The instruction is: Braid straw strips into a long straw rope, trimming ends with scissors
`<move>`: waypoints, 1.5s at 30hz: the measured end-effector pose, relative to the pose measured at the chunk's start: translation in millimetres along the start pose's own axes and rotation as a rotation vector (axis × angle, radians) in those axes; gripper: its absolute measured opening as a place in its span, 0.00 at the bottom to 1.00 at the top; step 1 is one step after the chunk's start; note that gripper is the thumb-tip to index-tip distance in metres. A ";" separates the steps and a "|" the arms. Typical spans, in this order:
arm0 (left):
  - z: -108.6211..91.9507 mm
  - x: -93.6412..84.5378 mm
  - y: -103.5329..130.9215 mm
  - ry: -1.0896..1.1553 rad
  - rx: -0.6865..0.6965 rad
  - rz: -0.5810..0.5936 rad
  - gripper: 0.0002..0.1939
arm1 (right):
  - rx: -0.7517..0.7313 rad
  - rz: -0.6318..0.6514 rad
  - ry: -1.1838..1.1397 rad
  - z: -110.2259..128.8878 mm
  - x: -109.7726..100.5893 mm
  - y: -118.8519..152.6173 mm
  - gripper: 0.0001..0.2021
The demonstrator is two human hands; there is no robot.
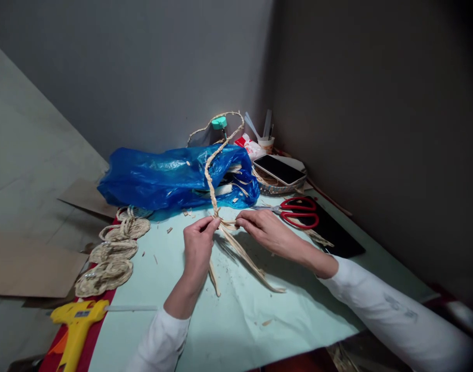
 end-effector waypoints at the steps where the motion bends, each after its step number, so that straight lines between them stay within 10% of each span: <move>1: -0.1 -0.4 -0.5 -0.020 0.008 -0.007 0.11 | 0.005 -0.011 0.001 -0.2 0.0 0.0 0.13; 22: -12.6 20.5 6.7 -0.197 0.057 0.174 0.12 | -0.004 0.132 -0.326 -14.8 1.8 -1.9 0.15; 30: -2.4 22.6 7.5 -0.156 -0.032 0.069 0.12 | 0.180 0.034 0.258 9.5 22.9 4.9 0.14; 37: 10.0 27.9 10.3 0.128 -0.169 0.131 0.11 | 0.072 0.190 0.748 24.9 68.4 3.9 0.16; 45: -7.5 30.4 10.6 0.008 -0.018 0.180 0.09 | 0.036 0.014 0.108 9.5 -3.9 0.8 0.23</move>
Point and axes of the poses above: each hand's wrist, its own y-axis away from the middle knuckle, its own x-axis out of the palm, z = x × y, the point moved 6 cm from there along -y, towards the middle knuckle, and after that the axes turned 13 degrees about z, right-handed, at the moved point
